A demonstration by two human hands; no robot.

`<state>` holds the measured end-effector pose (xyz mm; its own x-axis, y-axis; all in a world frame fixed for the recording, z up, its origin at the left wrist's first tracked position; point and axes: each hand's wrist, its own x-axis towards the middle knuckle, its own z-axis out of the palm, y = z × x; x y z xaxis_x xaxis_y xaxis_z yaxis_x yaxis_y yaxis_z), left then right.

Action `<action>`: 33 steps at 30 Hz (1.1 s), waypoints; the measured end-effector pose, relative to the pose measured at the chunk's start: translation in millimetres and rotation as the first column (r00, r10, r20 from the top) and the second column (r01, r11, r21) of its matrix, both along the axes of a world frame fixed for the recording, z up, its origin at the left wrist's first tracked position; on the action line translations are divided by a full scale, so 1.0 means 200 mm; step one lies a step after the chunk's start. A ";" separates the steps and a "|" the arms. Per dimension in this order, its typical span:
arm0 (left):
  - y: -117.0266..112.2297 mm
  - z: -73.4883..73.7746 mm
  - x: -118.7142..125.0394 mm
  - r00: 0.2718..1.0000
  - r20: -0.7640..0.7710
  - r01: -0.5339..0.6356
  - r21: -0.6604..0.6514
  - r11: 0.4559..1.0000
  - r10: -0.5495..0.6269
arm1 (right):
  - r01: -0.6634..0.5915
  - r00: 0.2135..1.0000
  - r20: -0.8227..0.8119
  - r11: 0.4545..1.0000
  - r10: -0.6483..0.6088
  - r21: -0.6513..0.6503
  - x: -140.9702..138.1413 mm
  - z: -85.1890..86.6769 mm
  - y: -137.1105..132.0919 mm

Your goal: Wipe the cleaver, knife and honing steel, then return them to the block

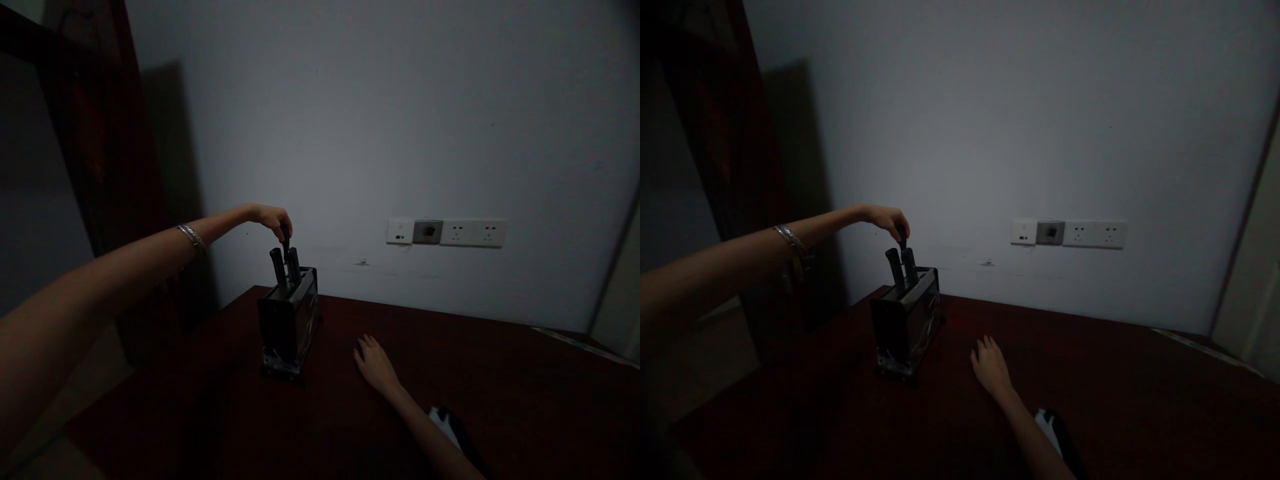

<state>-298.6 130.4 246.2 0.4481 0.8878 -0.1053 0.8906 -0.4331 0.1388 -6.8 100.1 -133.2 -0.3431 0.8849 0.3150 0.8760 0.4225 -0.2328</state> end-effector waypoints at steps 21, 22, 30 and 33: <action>-0.05 0.18 0.03 0.996 -0.093 0.010 0.054 0.998 -0.005 | 0.010 1.000 -0.024 1.000 -0.010 0.003 -0.01 -0.01 0.00; -0.05 0.19 0.03 0.995 -0.097 0.010 0.058 0.998 -0.004 | 0.012 1.000 -0.023 1.000 -0.012 0.005 -0.01 -0.01 0.00; -0.08 0.24 0.07 0.991 -0.134 -0.019 0.068 0.998 0.028 | 0.007 0.999 -0.049 1.000 -0.006 0.024 0.00 -0.04 0.02; -0.09 0.25 0.08 0.991 -0.130 -0.022 0.085 0.996 0.032 | 0.006 1.000 -0.026 1.000 -0.005 0.026 0.00 -0.04 0.02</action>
